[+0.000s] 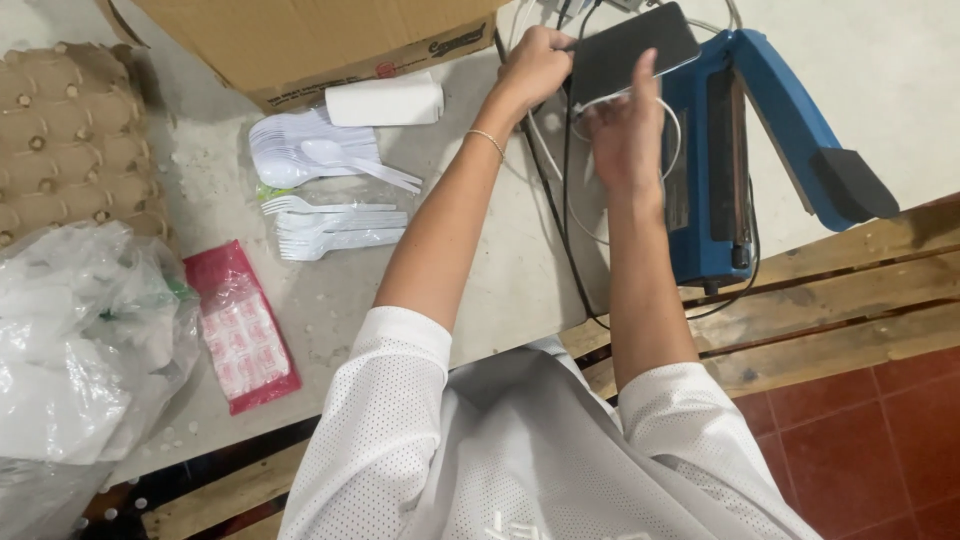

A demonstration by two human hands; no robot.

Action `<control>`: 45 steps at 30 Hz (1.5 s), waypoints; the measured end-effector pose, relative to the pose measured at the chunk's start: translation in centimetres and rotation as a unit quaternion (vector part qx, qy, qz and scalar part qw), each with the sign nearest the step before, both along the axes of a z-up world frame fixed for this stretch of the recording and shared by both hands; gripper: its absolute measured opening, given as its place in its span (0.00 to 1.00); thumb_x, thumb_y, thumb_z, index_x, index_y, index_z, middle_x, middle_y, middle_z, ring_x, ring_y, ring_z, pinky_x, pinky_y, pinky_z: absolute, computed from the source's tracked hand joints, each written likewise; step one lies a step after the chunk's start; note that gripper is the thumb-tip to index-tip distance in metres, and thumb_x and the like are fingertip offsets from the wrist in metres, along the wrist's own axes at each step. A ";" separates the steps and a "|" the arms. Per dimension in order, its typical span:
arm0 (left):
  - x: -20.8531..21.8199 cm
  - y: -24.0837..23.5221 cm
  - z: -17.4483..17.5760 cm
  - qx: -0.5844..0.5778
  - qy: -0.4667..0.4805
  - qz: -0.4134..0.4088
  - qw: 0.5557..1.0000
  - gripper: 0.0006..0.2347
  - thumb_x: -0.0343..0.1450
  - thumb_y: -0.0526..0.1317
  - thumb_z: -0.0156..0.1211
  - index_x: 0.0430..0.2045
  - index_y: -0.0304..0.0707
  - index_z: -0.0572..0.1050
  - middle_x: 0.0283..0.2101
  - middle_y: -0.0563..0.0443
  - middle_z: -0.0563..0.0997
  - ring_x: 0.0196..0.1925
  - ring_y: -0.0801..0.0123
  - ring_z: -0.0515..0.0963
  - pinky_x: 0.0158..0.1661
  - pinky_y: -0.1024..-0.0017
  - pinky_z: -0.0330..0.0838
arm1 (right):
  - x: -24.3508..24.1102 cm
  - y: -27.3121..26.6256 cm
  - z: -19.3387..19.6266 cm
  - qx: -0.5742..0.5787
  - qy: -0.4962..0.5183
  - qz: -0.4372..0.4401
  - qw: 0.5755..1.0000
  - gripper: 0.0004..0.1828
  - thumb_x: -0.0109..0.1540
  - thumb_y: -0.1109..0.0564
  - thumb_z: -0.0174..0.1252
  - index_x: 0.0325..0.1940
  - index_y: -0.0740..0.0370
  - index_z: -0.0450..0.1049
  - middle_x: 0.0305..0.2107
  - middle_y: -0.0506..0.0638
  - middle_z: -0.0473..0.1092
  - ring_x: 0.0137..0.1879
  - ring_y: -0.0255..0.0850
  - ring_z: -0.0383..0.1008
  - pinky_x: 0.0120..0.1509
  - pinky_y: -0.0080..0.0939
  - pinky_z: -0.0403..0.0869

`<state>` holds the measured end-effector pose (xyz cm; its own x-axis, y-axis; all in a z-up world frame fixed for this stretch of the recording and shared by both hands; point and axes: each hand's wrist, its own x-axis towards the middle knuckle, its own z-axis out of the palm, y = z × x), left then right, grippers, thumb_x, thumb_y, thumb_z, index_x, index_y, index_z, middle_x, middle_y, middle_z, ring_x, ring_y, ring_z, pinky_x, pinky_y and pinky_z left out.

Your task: Sealing small plastic bags using a heat sealer and organizing/folding packets on a table.

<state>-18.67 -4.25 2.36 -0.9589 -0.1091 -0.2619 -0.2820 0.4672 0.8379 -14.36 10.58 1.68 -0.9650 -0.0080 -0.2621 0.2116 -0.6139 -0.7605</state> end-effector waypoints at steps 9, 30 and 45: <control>-1.6 -0.4 -1.4 -0.098 0.078 -0.001 0.992 0.18 0.68 0.38 0.43 0.49 0.52 0.76 0.55 0.49 0.82 0.58 0.50 0.78 0.60 0.47 0.59 | 4.1 -1.1 -0.5 0.233 0.035 0.080 0.969 0.54 0.61 0.59 0.65 0.82 0.56 0.40 0.33 0.52 0.78 0.40 0.35 0.79 0.48 0.33 0.76; -0.4 -1.9 2.6 -0.223 0.217 -0.155 0.938 0.19 0.64 0.29 0.41 0.39 0.53 0.80 0.41 0.51 0.80 0.48 0.49 0.74 0.43 0.49 0.64 | 1.8 4.5 -1.9 0.278 0.120 -0.072 0.951 0.19 0.68 0.53 0.50 0.61 0.60 0.74 0.29 0.44 0.66 0.29 0.30 0.62 0.34 0.32 0.65; -2.6 0.0 1.5 0.155 0.155 0.132 0.967 0.18 0.72 0.49 0.44 0.56 0.50 0.70 0.58 0.52 0.80 0.61 0.59 0.77 0.55 0.63 0.69 | 15.4 1.3 5.0 0.465 0.170 0.056 0.867 0.48 0.67 0.33 0.46 0.81 0.61 0.39 0.79 0.61 0.38 0.84 0.53 0.36 0.84 0.55 0.45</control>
<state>-21.26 -4.28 3.81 -0.9459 -0.3233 -0.0265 -0.0711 0.1269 0.9894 1.01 11.89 6.71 -0.9947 -0.0437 0.0936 -0.1025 0.3092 -0.9455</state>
